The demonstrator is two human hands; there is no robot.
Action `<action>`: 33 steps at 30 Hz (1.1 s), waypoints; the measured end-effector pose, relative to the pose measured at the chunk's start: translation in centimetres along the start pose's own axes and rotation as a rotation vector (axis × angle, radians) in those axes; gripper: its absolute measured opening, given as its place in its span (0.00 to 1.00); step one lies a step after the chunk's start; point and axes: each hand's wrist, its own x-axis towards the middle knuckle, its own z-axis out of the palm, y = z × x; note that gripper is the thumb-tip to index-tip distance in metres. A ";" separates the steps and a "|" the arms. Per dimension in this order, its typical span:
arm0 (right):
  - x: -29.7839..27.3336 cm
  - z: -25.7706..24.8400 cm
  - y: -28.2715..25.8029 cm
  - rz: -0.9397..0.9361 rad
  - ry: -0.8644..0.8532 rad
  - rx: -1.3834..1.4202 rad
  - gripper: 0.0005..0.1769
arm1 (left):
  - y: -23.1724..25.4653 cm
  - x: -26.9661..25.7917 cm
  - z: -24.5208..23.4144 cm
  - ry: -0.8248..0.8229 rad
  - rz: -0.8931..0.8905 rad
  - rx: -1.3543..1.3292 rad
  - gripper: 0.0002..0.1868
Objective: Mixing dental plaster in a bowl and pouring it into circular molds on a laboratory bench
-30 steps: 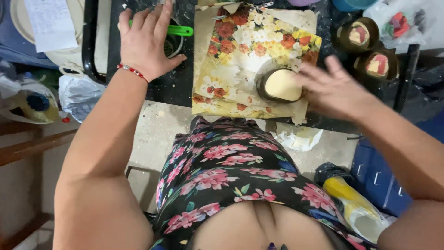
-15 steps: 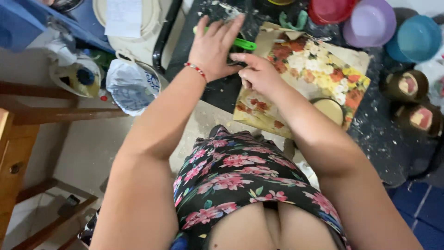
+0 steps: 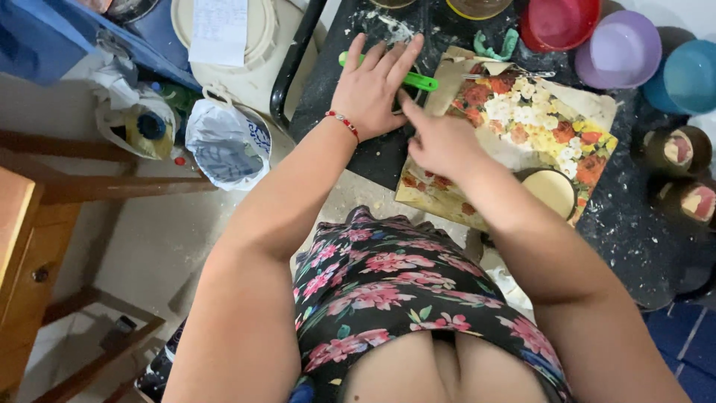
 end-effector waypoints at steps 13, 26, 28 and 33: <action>-20.1 1.4 13.5 0.434 0.540 0.334 0.22 | 5.3 1.7 -4.8 -0.152 -0.029 -0.063 0.64; -24.8 12.4 20.1 0.691 0.541 1.641 0.35 | 21.3 4.9 0.8 -0.833 -0.501 -1.209 0.27; -24.4 13.2 20.6 0.700 0.559 1.646 0.35 | 21.5 5.2 1.2 -0.854 -0.616 -1.349 0.29; -23.8 12.5 19.7 0.749 0.591 1.580 0.29 | 22.0 4.3 3.1 -0.782 -0.688 -1.438 0.30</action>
